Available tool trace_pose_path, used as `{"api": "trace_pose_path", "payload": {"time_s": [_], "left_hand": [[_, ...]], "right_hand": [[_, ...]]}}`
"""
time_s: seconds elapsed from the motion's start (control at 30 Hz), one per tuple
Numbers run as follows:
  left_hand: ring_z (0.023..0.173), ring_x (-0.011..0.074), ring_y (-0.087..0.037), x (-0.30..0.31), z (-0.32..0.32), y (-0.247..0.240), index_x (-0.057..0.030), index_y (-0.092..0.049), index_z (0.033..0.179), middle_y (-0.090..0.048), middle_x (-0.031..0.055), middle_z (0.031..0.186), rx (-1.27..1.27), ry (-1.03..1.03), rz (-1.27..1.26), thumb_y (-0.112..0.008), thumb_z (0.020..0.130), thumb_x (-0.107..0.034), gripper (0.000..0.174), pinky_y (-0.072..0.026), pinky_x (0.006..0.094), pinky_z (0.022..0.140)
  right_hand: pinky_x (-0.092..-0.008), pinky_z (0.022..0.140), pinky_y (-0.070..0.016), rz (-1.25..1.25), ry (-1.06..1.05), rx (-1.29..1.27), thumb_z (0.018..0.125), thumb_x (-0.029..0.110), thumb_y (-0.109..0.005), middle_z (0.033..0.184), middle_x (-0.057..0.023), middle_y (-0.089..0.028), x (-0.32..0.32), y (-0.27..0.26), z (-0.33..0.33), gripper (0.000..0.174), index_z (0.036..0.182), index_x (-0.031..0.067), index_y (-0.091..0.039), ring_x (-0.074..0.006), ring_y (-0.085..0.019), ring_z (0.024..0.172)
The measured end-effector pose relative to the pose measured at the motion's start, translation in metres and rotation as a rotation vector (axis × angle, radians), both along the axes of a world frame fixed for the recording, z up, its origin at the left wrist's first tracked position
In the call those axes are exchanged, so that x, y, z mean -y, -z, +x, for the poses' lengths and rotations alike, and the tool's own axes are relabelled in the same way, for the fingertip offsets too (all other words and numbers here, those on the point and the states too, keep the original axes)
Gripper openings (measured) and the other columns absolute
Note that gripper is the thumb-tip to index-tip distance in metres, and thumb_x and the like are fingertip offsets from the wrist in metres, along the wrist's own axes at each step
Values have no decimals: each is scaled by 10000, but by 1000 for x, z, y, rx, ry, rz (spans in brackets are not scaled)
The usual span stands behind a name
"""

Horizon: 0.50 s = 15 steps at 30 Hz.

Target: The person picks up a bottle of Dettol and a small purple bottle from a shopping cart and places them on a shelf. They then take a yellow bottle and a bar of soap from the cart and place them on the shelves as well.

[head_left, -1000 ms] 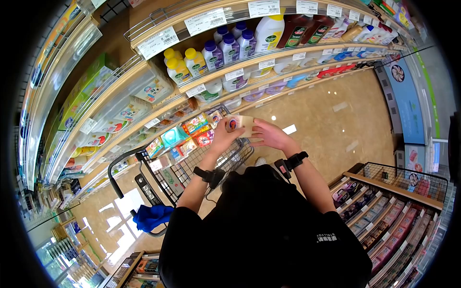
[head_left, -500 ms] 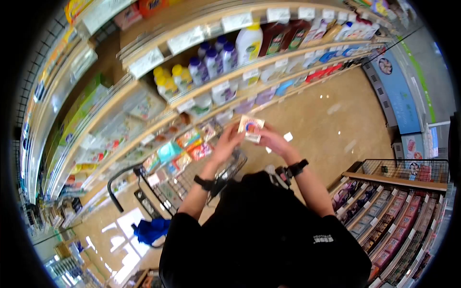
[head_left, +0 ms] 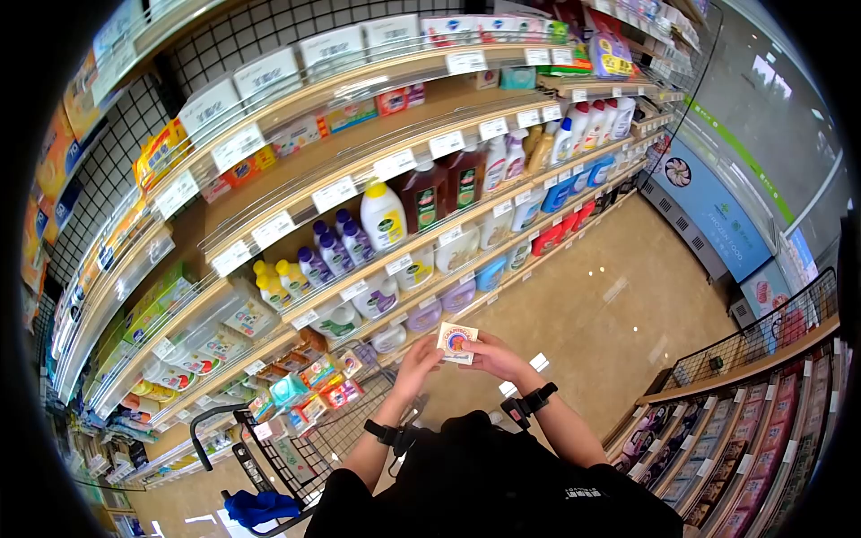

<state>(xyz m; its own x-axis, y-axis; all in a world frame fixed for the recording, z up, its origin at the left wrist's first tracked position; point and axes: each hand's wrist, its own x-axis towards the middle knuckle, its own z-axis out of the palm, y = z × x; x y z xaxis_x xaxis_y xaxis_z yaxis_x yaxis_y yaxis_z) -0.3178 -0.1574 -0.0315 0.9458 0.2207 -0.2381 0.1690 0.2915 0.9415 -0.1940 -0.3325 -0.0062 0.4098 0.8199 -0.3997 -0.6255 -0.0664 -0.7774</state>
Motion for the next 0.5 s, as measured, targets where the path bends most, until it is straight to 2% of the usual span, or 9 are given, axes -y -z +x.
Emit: {"api": "trace_pose_path", "payload": {"time_s": [0.07, 0.2, 0.33, 0.5], "left_hand": [[974, 160, -578, 19, 17, 1, -45, -404, 1332, -590, 82, 1145, -3, 26, 15, -587, 902, -262, 515, -459, 302, 822], [966, 131, -556, 62, 46, -13, -38, -393, 1332, -595, 52, 1069, 18, 36, 43, -630, 872, -258, 563, -431, 293, 825], [962, 117, -553, 96, 72, -18, -22, -388, 1339, -585, 46, 1080, 24, 30, 45, -649, 862, -267, 596, -434, 274, 807], [959, 119, -554, 117, 99, -17, -15, -405, 1327, -584, 50, 1095, 20, 68, 100, -655, 858, -283, 596, -440, 271, 789]], "right_hand": [[-357, 894, -482, 30, 16, -2, 851, 294, -655, 1190, -118, -557, 23, -3, 14, 577, 1293, 17, -410, -208, -582, 1058], [-356, 890, -487, 52, 67, 33, 844, 279, -665, 1188, -128, -558, 68, -2, 42, 578, 1281, 1, -407, -210, -586, 1056], [-347, 891, -488, 76, 136, 19, 847, 271, -664, 1184, -126, -561, 100, 1, 62, 576, 1279, -5, -401, -212, -590, 1051], [-346, 891, -491, 116, 164, 0, 871, 266, -635, 1188, -123, -562, 129, 1, 84, 539, 1277, -6, -408, -212, -593, 1048]]}}
